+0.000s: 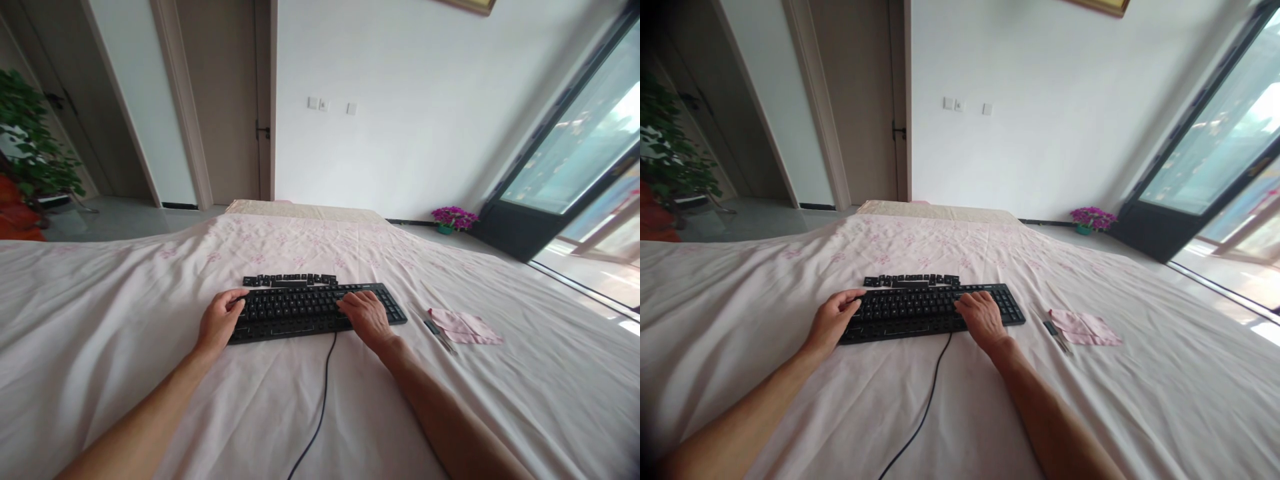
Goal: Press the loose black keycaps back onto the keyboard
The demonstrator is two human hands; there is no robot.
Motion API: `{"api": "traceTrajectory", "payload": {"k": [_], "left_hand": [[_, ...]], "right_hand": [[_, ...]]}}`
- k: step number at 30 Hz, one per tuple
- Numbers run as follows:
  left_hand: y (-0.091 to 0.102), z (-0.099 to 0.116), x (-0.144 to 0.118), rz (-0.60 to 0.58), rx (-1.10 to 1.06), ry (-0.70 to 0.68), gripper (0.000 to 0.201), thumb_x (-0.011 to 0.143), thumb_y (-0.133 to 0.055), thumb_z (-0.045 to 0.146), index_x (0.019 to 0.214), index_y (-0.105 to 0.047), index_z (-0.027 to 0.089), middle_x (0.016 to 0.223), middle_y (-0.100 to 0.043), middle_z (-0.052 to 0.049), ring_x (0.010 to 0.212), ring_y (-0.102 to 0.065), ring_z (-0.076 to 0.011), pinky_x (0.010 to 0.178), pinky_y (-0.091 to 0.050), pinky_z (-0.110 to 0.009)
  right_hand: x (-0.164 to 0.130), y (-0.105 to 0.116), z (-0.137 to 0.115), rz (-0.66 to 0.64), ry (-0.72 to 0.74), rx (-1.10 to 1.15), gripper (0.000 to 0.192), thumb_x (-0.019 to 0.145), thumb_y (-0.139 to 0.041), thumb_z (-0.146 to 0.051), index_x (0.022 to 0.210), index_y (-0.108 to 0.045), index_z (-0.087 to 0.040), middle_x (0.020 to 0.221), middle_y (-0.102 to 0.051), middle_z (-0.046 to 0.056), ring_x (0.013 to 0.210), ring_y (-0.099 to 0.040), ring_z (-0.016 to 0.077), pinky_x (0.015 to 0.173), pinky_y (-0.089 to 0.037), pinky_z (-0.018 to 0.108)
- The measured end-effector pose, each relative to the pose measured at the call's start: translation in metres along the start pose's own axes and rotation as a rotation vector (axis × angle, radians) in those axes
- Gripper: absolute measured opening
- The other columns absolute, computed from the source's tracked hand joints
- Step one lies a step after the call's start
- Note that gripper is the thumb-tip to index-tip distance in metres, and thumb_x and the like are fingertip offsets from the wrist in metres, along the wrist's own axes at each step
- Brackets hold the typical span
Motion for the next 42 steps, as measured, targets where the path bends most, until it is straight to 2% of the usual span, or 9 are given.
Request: {"api": "traceTrajectory", "payload": {"k": [6,12,15,18,23,27,32,37,42], "left_hand": [[0.0,-0.002,0.001,-0.001,-0.003,-0.01,0.032,0.079,-0.054,0.035,0.105,-0.067,0.022,0.11,-0.067,-0.004,0.096,-0.063,-0.0203,0.091,-0.048,-0.033],[0.001,0.0,0.0,0.009,0.015,-0.004,0.032,0.079,-0.054,0.036,0.105,-0.067,0.023,0.11,-0.068,-0.004,0.096,-0.063,-0.0202,0.09,-0.048,-0.033],[0.0,0.001,0.0,0.001,0.01,-0.001,0.032,0.079,-0.054,0.036,0.105,-0.067,0.023,0.11,-0.068,-0.004,0.096,-0.063,-0.0203,0.09,-0.048,-0.033],[0.0,0.0,0.0,-0.001,0.015,0.01,0.031,0.079,-0.054,0.036,0.105,-0.067,0.023,0.11,-0.067,-0.004,0.096,-0.063,-0.0201,0.089,-0.048,-0.033],[0.001,0.003,-0.001,-0.005,0.012,0.005,0.032,0.079,-0.053,0.035,0.105,-0.067,0.022,0.112,-0.067,-0.004,0.097,-0.063,-0.0203,0.09,-0.048,-0.033],[0.001,0.005,-0.002,-0.004,0.021,0.001,0.033,0.079,-0.054,0.036,0.105,-0.067,0.021,0.111,-0.067,-0.006,0.097,-0.063,-0.0214,0.091,-0.048,-0.035],[0.001,0.002,-0.002,-0.008,0.018,-0.005,0.035,0.079,-0.053,0.037,0.107,-0.067,0.021,0.112,-0.067,-0.006,0.097,-0.064,-0.0213,0.091,-0.049,-0.034],[0.001,0.001,-0.002,0.0,0.034,-0.009,0.035,0.079,-0.053,0.036,0.107,-0.066,0.021,0.11,-0.068,-0.005,0.098,-0.064,-0.0213,0.09,-0.049,-0.034],[0.001,0.003,-0.002,-0.003,0.051,-0.006,0.033,0.08,-0.052,0.034,0.107,-0.066,0.021,0.111,-0.067,-0.006,0.099,-0.064,-0.0212,0.092,-0.048,-0.034]], "right_hand": [[-0.001,-0.002,-0.001,-0.02,-0.006,-0.011,0.015,0.093,-0.054,-0.026,0.094,-0.069,-0.024,0.081,-0.063,0.001,0.077,-0.051,0.0156,0.075,-0.028,0.032],[-0.002,-0.001,-0.005,-0.076,-0.027,-0.054,0.018,0.095,-0.049,-0.024,0.097,-0.066,-0.023,0.083,-0.062,0.002,0.08,-0.051,0.0168,0.077,-0.028,0.033],[-0.004,0.002,-0.01,-0.121,-0.044,-0.086,0.021,0.093,-0.048,-0.017,0.106,-0.063,-0.021,0.088,-0.062,0.004,0.082,-0.051,0.0183,0.078,-0.028,0.033],[-0.006,0.006,-0.015,-0.159,-0.057,-0.099,0.032,0.087,-0.049,-0.008,0.114,-0.06,-0.019,0.093,-0.061,0.006,0.085,-0.051,0.0201,0.079,-0.03,0.035],[-0.003,0.005,-0.026,-0.19,-0.048,-0.11,0.04,0.078,-0.045,0.001,0.109,-0.062,-0.017,0.094,-0.061,0.01,0.084,-0.051,0.0231,0.079,-0.031,0.038],[-0.004,0.003,-0.024,-0.163,-0.069,-0.064,0.04,0.079,-0.046,0.0,0.109,-0.063,-0.019,0.093,-0.062,0.01,0.085,-0.051,0.0235,0.08,-0.033,0.038],[-0.019,-0.001,-0.001,-0.075,-0.193,0.087,0.048,0.084,-0.045,-0.005,0.122,-0.06,-0.028,0.108,-0.063,0.005,0.095,-0.053,0.0196,0.084,-0.035,0.033],[-0.03,-0.002,0.02,0.046,-0.339,0.18,0.05,0.084,-0.042,-0.005,0.126,-0.059,-0.026,0.112,-0.064,0.004,0.099,-0.053,0.0195,0.087,-0.036,0.033],[-0.028,0.004,0.011,0.067,-0.278,0.182,0.048,0.084,-0.045,-0.006,0.122,-0.063,-0.029,0.122,-0.061,0.004,0.11,-0.048,0.0212,0.093,-0.035,0.035]]}}
Point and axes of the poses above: each hand's wrist, its own x-axis towards the middle knuckle, its own y-axis out of the back of the hand, z = x × y, the point moved 6 cm from there along x, towards the middle knuckle
